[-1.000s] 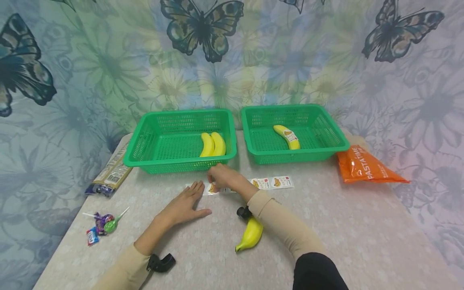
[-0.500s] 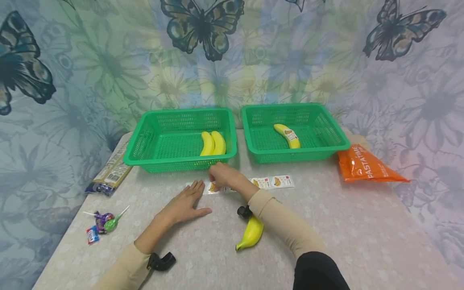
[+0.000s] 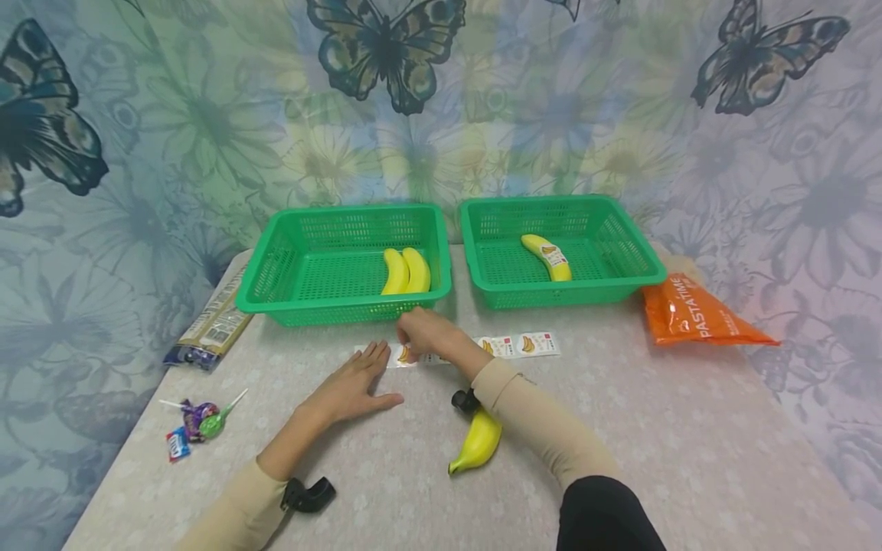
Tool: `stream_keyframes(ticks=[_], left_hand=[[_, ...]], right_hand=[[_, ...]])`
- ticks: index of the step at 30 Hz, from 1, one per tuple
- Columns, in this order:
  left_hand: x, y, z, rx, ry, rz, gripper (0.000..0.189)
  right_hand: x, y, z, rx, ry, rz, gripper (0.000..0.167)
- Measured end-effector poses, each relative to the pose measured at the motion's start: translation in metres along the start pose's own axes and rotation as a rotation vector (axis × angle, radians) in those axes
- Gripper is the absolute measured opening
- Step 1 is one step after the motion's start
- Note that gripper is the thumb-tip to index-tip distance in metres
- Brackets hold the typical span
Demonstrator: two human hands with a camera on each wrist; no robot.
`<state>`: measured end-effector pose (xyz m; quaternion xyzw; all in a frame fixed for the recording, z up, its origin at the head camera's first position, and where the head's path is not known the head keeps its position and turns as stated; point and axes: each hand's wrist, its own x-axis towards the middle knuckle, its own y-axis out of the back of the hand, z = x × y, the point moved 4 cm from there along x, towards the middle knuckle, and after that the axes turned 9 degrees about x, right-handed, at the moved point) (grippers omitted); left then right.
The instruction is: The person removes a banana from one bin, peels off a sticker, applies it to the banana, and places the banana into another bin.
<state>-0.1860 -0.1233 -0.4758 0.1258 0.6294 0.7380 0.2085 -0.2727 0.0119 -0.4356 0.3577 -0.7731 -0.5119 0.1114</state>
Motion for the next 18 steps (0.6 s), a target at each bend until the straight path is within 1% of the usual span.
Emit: stream_keyframes(ticks=[6,9,12,18], left_hand=[[0.0005,-0.0016,0.0008,-0.003,-0.003,0.0,0.098],[0.001,-0.0014,0.001,0.008,-0.008,0.008,0.099],[0.0011,-0.0003,0.0008,0.022,-0.012,0.014,0.099],[-0.0001,0.0004,0.0001,0.014,-0.014,0.004,0.099]], right_hand=[[0.0007,-0.0008,0.0004,-0.024,-0.023,-0.024,0.025],[0.001,0.0006,-0.0004,-0.034,-0.02,-0.018,0.024],[0.0005,0.0024,-0.0015,-0.032,-0.007,-0.004,0.023],[-0.001,0.0035,-0.0042,-0.031,0.04,0.021,0.012]])
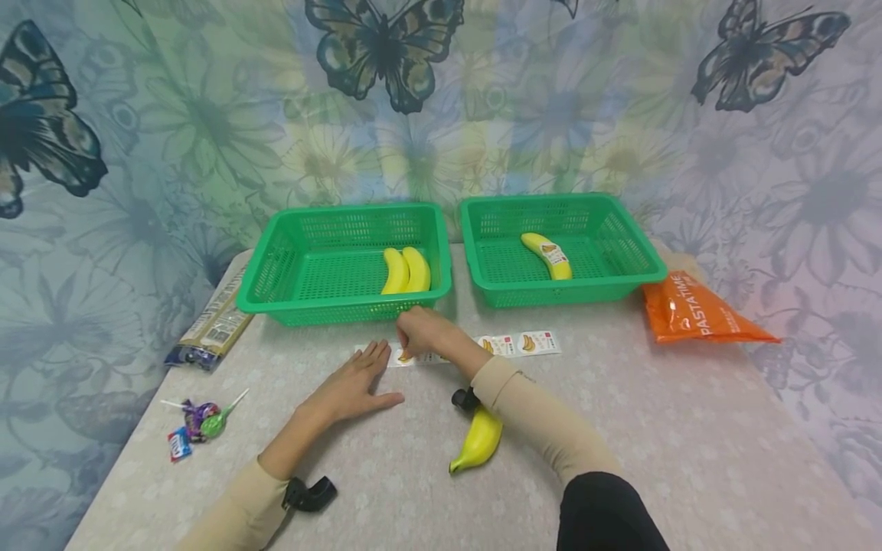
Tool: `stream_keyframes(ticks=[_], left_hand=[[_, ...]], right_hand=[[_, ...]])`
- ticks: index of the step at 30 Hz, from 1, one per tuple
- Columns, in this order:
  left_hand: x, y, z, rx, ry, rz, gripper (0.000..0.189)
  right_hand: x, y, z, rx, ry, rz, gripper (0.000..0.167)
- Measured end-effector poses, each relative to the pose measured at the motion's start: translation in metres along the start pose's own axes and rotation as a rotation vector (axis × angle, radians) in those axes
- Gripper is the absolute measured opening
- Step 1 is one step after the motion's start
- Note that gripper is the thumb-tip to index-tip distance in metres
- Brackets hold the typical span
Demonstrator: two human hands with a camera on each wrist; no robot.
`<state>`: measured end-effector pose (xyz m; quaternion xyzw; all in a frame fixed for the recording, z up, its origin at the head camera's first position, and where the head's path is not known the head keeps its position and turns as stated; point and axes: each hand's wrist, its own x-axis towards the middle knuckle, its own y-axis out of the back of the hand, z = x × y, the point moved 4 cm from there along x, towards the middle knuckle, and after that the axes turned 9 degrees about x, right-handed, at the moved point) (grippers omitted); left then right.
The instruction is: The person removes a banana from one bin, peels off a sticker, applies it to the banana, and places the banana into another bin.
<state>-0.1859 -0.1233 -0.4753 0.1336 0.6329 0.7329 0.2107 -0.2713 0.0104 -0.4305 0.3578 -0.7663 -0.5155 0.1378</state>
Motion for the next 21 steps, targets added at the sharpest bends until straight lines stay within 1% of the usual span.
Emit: stream_keyframes(ticks=[4,9,15,18,21], left_hand=[[0.001,0.0,0.002,-0.003,-0.001,-0.004,0.099],[0.002,-0.001,0.002,-0.006,-0.001,-0.007,0.098],[0.001,-0.001,0.002,-0.02,0.006,-0.018,0.098],[0.0,0.0,0.001,-0.021,0.012,-0.024,0.098],[-0.001,0.001,0.0,-0.028,0.012,-0.017,0.098]], right_hand=[[-0.002,0.001,-0.001,-0.009,0.031,0.025,0.01],[-0.003,0.002,0.0,-0.033,0.036,0.042,0.007],[-0.007,0.005,-0.003,-0.059,0.08,0.031,0.004],[-0.011,0.007,-0.005,-0.046,0.083,0.024,0.003],[-0.015,0.01,-0.007,-0.029,0.077,0.025,0.001]])
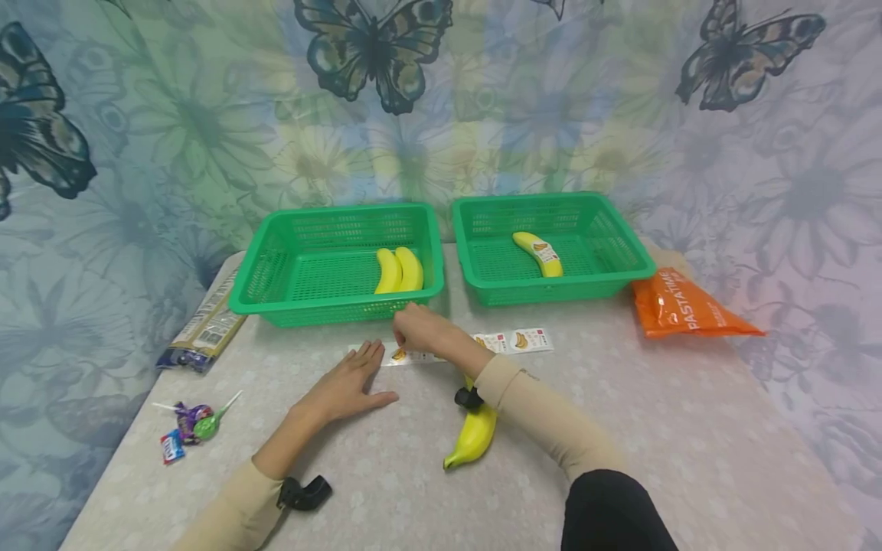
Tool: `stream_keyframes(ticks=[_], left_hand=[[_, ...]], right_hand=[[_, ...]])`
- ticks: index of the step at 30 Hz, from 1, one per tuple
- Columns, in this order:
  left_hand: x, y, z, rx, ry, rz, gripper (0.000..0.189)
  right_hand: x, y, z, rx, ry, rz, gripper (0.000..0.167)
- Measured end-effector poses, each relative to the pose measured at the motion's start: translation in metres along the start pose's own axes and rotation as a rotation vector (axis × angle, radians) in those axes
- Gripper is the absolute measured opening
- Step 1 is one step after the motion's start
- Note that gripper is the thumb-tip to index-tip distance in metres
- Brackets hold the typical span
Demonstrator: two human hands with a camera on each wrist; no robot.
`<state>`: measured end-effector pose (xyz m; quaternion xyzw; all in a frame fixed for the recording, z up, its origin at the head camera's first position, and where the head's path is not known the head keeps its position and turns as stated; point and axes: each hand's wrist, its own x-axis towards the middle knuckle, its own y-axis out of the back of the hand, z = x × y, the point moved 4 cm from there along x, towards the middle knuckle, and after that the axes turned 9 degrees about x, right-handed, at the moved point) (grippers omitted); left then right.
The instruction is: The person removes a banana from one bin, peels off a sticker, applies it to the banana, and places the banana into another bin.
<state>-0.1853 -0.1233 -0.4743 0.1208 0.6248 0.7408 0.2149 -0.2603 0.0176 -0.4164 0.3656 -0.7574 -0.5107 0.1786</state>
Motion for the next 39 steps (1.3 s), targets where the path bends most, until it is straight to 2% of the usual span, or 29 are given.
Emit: stream_keyframes(ticks=[17,25,30,39], left_hand=[[0.001,-0.004,-0.001,-0.007,0.004,0.007,0.1],[0.001,-0.002,0.0,0.041,0.003,0.053,0.099],[0.002,-0.002,-0.001,0.049,0.0,0.062,0.1],[0.003,0.005,0.005,0.201,-0.009,0.123,0.107]], right_hand=[[-0.027,0.017,0.003,0.095,0.07,0.056,0.006],[-0.036,0.032,0.004,0.143,0.048,0.122,0.005],[-0.042,0.041,0.002,0.162,0.037,0.125,0.006],[-0.057,0.051,0.0,0.187,0.024,0.151,0.007]])
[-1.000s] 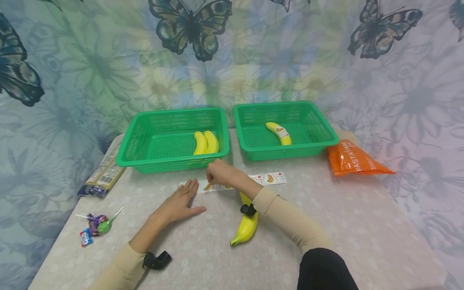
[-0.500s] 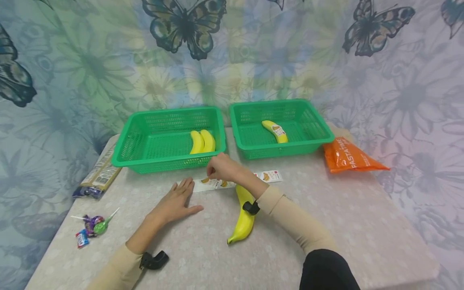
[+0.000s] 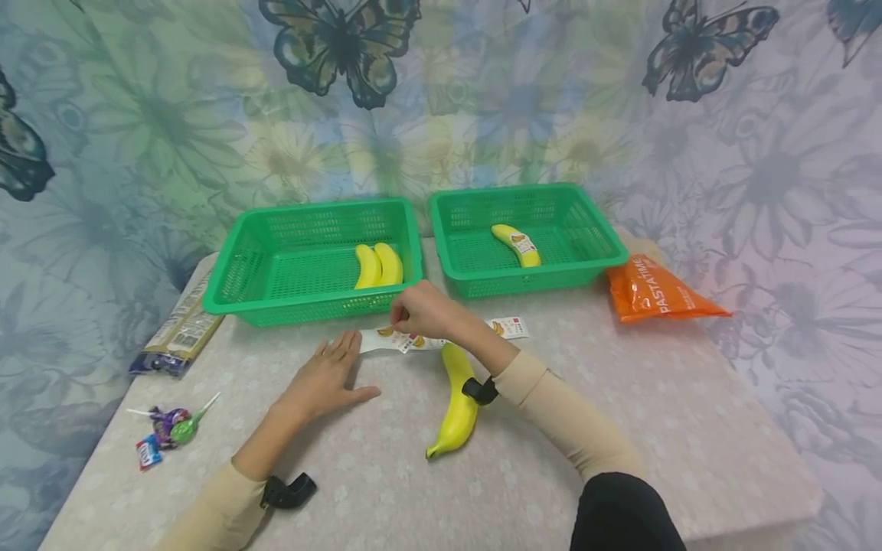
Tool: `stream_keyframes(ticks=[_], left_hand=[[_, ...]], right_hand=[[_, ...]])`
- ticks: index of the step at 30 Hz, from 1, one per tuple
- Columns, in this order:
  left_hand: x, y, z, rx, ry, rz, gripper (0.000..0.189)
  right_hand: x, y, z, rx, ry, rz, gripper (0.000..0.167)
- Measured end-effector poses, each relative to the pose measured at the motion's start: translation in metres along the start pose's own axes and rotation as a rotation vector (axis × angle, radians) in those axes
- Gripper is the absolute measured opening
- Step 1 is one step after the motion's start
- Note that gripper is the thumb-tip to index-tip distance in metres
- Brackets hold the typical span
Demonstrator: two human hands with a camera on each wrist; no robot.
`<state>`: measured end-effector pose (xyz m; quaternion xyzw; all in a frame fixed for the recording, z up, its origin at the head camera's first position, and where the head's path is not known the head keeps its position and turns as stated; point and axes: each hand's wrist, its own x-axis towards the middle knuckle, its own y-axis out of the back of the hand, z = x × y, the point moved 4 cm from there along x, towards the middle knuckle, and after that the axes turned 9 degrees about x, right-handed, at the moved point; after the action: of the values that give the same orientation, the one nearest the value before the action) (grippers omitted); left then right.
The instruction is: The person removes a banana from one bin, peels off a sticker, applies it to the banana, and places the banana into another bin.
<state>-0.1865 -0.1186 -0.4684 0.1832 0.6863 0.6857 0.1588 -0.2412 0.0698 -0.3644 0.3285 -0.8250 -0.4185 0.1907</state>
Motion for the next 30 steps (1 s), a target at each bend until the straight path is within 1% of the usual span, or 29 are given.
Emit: stream_keyframes(ticks=[2,5,7,9,11,14,16,18,21,23,25,28,30], left_hand=[[0.001,0.004,0.002,0.036,0.007,-0.004,0.109],[0.001,0.01,0.005,0.055,0.028,-0.014,0.113],[0.001,0.014,0.007,0.046,0.038,-0.022,0.114],[0.001,0.017,0.009,0.027,0.03,-0.032,0.114],[0.003,0.018,0.014,-0.001,-0.01,-0.035,0.111],[0.009,0.017,0.027,-0.075,-0.103,-0.037,0.103],[0.015,0.016,0.039,-0.14,-0.177,-0.029,0.1],[0.021,0.014,0.054,-0.202,-0.241,-0.035,0.101],[0.03,0.009,0.075,-0.274,-0.314,-0.076,0.108],[0.035,0.005,0.086,-0.298,-0.342,-0.118,0.113],[0.039,0.001,0.095,-0.315,-0.356,-0.158,0.117],[0.041,-0.005,0.103,-0.327,-0.367,-0.184,0.119],[0.041,-0.007,0.105,-0.336,-0.364,-0.187,0.119]], right_hand=[[-0.003,0.004,-0.002,-0.003,0.003,0.02,0.007],[-0.008,0.01,-0.006,0.002,0.014,0.046,0.007],[-0.011,0.013,-0.008,0.004,0.021,0.056,0.007],[-0.013,0.015,-0.011,0.008,0.029,0.058,0.007],[-0.016,0.017,-0.014,0.011,0.033,0.058,0.008],[-0.02,0.02,-0.018,0.016,0.041,0.059,0.008],[-0.023,0.022,-0.021,0.013,0.045,0.064,0.008],[-0.026,0.024,-0.023,0.014,0.045,0.068,0.007],[-0.029,0.027,-0.025,0.021,0.039,0.072,0.006],[-0.031,0.028,-0.027,0.03,0.039,0.074,0.006],[-0.033,0.029,-0.028,0.043,0.044,0.076,0.006],[-0.036,0.03,-0.029,0.054,0.053,0.076,0.006],[-0.038,0.03,-0.03,0.062,0.051,0.076,0.006]])
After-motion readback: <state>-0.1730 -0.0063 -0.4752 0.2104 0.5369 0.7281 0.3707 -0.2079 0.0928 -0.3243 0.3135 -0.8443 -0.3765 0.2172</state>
